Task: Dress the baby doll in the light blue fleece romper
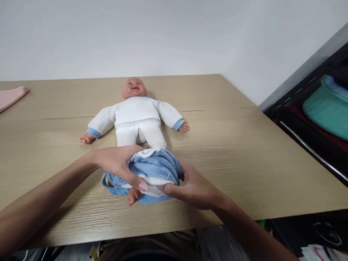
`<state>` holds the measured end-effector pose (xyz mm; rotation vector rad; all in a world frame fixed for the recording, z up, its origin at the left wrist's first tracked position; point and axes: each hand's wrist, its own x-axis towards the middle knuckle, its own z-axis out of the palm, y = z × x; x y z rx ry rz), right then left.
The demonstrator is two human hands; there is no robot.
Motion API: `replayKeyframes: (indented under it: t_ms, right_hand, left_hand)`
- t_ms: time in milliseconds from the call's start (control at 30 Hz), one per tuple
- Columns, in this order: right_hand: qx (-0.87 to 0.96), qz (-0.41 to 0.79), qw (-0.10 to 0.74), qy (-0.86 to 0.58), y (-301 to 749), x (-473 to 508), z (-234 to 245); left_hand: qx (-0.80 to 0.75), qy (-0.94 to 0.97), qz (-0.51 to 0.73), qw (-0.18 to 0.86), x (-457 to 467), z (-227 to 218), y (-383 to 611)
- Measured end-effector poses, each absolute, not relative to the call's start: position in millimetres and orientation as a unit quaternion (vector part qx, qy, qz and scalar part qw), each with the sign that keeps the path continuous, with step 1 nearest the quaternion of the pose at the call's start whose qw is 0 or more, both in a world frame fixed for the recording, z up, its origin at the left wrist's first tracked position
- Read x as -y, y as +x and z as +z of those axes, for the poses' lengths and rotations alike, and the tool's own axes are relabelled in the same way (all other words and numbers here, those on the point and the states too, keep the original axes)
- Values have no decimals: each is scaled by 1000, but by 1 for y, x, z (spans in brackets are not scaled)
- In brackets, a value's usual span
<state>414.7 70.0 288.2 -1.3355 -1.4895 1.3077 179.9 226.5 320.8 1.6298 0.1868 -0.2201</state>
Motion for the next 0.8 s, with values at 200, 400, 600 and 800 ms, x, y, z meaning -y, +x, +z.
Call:
replayKeyframes:
  t_ms: [200, 400, 600, 800]
  right_hand:
    - [558, 304, 436, -637, 378, -32, 286]
    - [496, 332, 428, -679, 344, -8, 271]
    - [483, 155, 456, -731, 344, 4, 236]
    - [453, 115, 493, -734, 353, 0, 218]
  left_hand:
    - [-193, 855, 17, 481, -211, 318, 191]
    - [-223, 896, 35, 383, -197, 308, 194]
    - [-202, 928, 55, 310, -192, 301, 194]
    - [-245, 933, 30, 260, -182, 304, 197]
